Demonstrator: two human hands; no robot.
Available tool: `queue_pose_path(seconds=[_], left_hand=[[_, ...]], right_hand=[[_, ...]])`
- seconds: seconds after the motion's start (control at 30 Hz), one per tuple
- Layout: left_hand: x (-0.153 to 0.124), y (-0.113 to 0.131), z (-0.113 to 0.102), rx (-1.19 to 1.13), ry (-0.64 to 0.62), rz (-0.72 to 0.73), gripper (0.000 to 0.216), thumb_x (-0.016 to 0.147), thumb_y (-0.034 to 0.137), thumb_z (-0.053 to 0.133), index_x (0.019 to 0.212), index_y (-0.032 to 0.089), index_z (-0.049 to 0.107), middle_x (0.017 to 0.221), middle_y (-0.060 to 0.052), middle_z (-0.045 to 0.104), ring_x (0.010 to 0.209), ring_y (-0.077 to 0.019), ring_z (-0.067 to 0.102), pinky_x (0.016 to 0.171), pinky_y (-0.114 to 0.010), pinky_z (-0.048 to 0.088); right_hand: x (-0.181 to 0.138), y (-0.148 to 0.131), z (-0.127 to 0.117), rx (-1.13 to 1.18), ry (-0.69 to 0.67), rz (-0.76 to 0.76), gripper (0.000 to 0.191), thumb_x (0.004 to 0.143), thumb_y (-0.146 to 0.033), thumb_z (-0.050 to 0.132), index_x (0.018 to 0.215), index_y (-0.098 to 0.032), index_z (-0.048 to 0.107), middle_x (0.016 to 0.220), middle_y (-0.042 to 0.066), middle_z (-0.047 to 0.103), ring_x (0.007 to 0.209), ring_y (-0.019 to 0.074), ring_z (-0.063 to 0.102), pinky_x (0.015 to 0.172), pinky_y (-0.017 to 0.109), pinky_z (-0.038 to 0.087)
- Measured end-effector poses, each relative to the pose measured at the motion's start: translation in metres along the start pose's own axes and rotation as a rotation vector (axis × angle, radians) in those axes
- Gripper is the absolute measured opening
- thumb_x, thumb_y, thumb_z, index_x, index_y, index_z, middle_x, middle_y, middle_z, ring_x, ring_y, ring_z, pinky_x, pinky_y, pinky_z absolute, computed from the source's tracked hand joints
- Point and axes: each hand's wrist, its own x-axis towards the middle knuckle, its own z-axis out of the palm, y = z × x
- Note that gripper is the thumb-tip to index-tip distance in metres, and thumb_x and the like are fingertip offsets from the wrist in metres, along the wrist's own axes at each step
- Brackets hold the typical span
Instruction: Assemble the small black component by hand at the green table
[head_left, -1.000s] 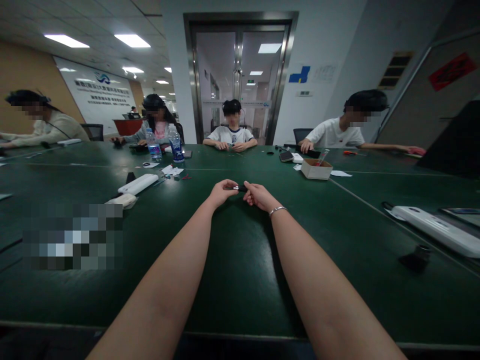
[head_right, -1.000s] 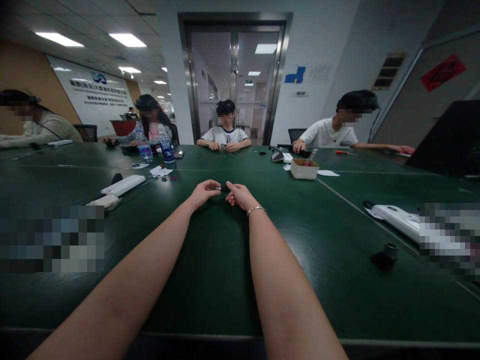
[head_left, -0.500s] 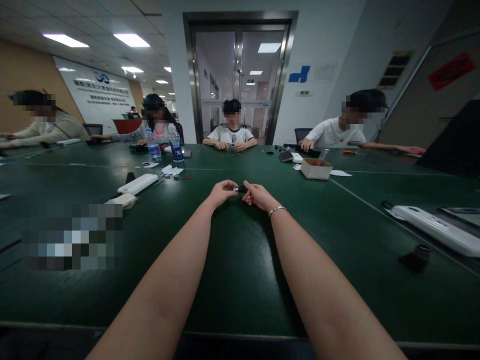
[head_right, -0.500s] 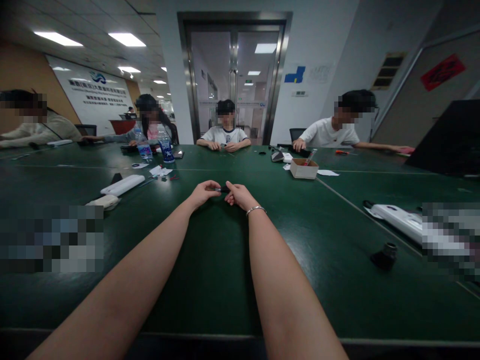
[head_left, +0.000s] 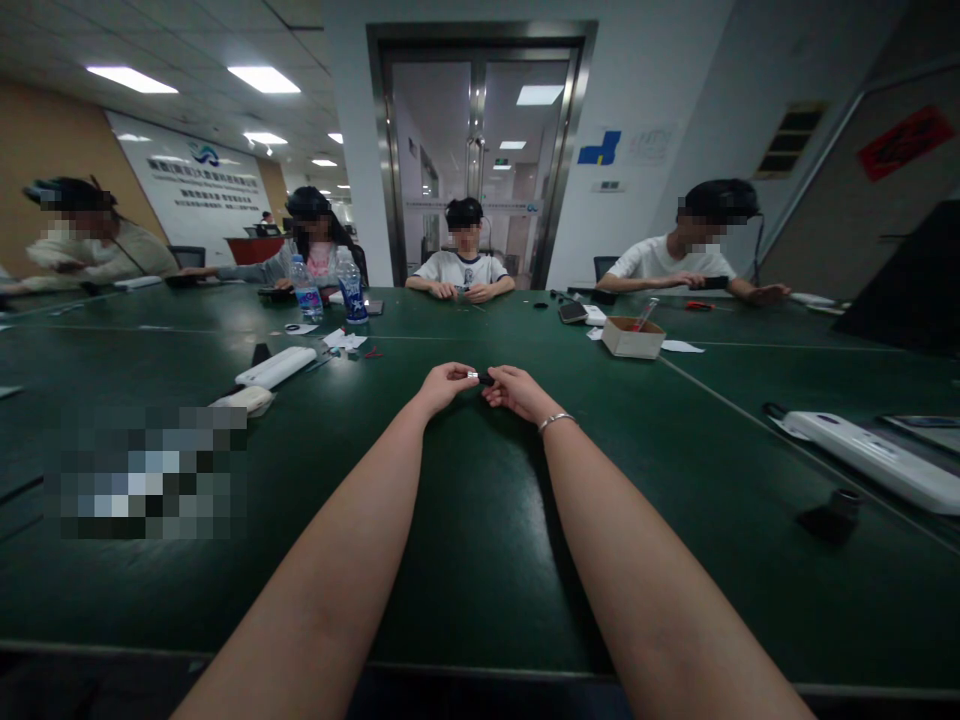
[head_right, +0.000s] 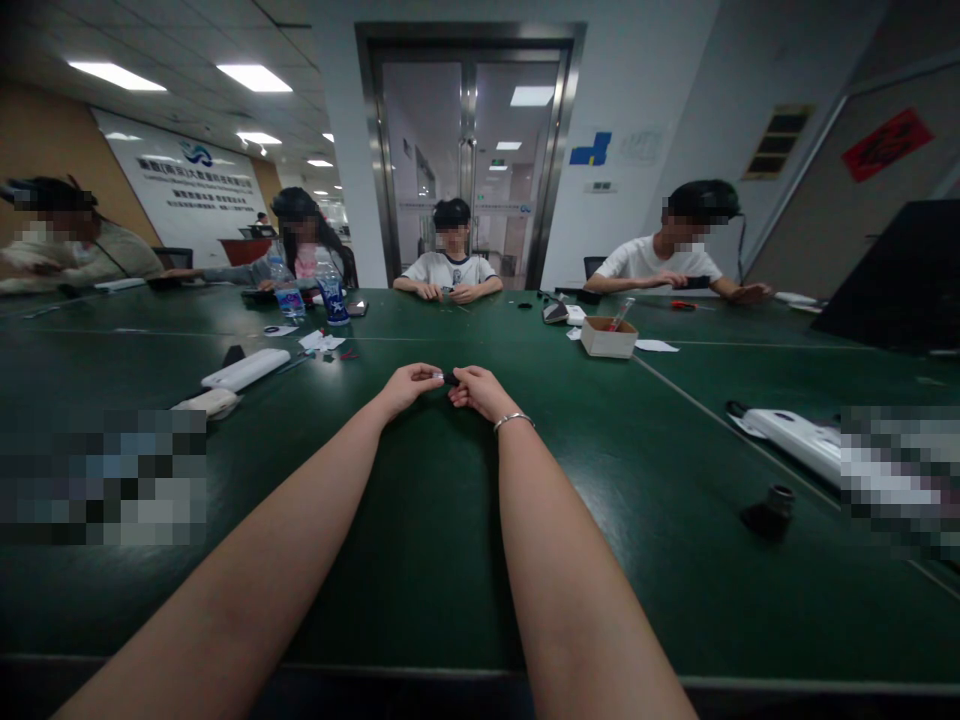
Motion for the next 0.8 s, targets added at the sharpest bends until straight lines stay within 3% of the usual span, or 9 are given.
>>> queue_pose_path(seconds=[0.1,0.2,0.43,0.63,0.8], left_hand=[[0.001,0.0,0.0008,0.055,0.003,-0.031,0.03,0.063,0.032,0.073,0.082,0.011,0.064,0.076,-0.005,0.065,0.072,-0.0136,0.057,0.077,-0.03,0.043],[0.0018,-0.0002,0.0017,0.122,-0.007,-0.052,0.032,0.067,0.042,0.068,0.077,0.012,0.064,0.067,-0.002,0.062,0.064,-0.0125,0.054,0.069,-0.028,0.042],[0.002,-0.0025,0.0018,0.369,-0.044,-0.084,0.056,0.082,0.06,0.035,0.057,0.015,0.057,0.058,-0.003,0.058,0.057,-0.014,0.052,0.066,-0.029,0.038],[0.0027,-0.0038,0.0009,0.419,-0.047,-0.094,0.059,0.081,0.063,0.033,0.055,0.016,0.057,0.06,-0.004,0.06,0.06,-0.0162,0.054,0.068,-0.029,0.038],[0.0045,-0.0065,0.0008,0.391,-0.038,-0.083,0.052,0.081,0.056,0.036,0.056,0.016,0.056,0.057,-0.002,0.057,0.057,-0.0153,0.051,0.065,-0.028,0.038]], right_hand=[[-0.0017,-0.0003,-0.0028,0.074,-0.028,-0.002,0.007,0.086,-0.009,0.051,0.087,-0.016,0.052,0.061,0.002,0.063,0.046,0.0093,0.058,0.048,0.02,0.051],[-0.0028,0.0003,-0.0062,0.138,-0.061,-0.029,0.021,0.079,-0.003,0.055,0.093,-0.018,0.054,0.07,0.0,0.063,0.051,0.0091,0.061,0.053,0.022,0.052],[-0.0026,0.0017,-0.0081,0.136,-0.105,-0.04,0.023,0.075,-0.002,0.055,0.092,-0.017,0.058,0.069,0.0,0.061,0.056,0.0091,0.061,0.057,0.021,0.052],[-0.0024,0.0016,-0.0092,0.134,-0.139,-0.028,0.024,0.072,0.001,0.055,0.088,-0.017,0.057,0.067,-0.001,0.061,0.057,0.0098,0.062,0.057,0.022,0.053],[-0.0008,0.0009,-0.0048,0.096,-0.108,-0.032,0.007,0.082,-0.013,0.056,0.088,-0.017,0.058,0.071,0.001,0.062,0.055,0.01,0.061,0.055,0.023,0.054]])
